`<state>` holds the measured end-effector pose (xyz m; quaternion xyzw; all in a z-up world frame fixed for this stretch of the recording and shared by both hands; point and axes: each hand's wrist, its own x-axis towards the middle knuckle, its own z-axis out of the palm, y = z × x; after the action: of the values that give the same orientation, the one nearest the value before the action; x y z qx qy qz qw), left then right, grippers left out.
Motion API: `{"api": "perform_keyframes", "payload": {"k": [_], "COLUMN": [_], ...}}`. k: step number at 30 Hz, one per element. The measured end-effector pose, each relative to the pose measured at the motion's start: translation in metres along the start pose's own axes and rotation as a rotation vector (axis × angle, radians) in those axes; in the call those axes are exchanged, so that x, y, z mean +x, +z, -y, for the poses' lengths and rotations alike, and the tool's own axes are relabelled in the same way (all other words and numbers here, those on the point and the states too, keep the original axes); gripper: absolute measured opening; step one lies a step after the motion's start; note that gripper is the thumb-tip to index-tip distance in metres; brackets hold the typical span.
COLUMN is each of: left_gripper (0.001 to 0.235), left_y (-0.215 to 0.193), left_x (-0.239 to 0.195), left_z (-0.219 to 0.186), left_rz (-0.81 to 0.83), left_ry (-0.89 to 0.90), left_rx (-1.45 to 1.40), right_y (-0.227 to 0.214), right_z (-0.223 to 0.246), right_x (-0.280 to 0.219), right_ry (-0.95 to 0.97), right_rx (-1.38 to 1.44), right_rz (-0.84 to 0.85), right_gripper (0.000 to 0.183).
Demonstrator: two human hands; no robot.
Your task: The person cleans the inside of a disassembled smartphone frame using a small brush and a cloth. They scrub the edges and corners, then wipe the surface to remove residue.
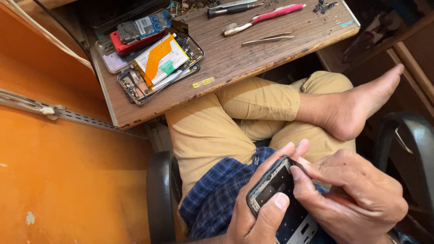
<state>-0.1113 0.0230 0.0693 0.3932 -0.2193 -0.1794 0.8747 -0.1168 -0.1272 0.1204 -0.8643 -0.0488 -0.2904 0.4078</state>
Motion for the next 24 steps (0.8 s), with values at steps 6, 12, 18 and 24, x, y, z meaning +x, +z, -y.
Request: {"api": "perform_keyframes", "payload": {"k": [6,12,18,24], "left_gripper": [0.063,0.065,0.064,0.064], "left_y": [0.0006,0.0,-0.0022,-0.0002], "left_x": [-0.0011,-0.0015,-0.0018,-0.0046], "left_z": [0.0005,0.0001,0.0008,0.0018], "left_rz": [0.0,-0.003,0.037,0.029], "left_ry": [0.007,-0.029,-0.044,-0.059], "left_rx": [0.0,0.018,0.021,-0.001], "right_y": [0.0009,-0.0011,-0.0066,-0.0059], "right_z": [0.0053,0.0037,0.0021,0.0057], "right_x": [0.0023,-0.0017,-0.0031,-0.0027], "right_ry": [-0.012,0.002,-0.019,-0.059], "right_rx": [-0.025,-0.104,-0.071,-0.039], "right_rz": [0.016,0.043,0.078,0.048], "right_gripper": [0.018,0.021,0.025,0.025]}}
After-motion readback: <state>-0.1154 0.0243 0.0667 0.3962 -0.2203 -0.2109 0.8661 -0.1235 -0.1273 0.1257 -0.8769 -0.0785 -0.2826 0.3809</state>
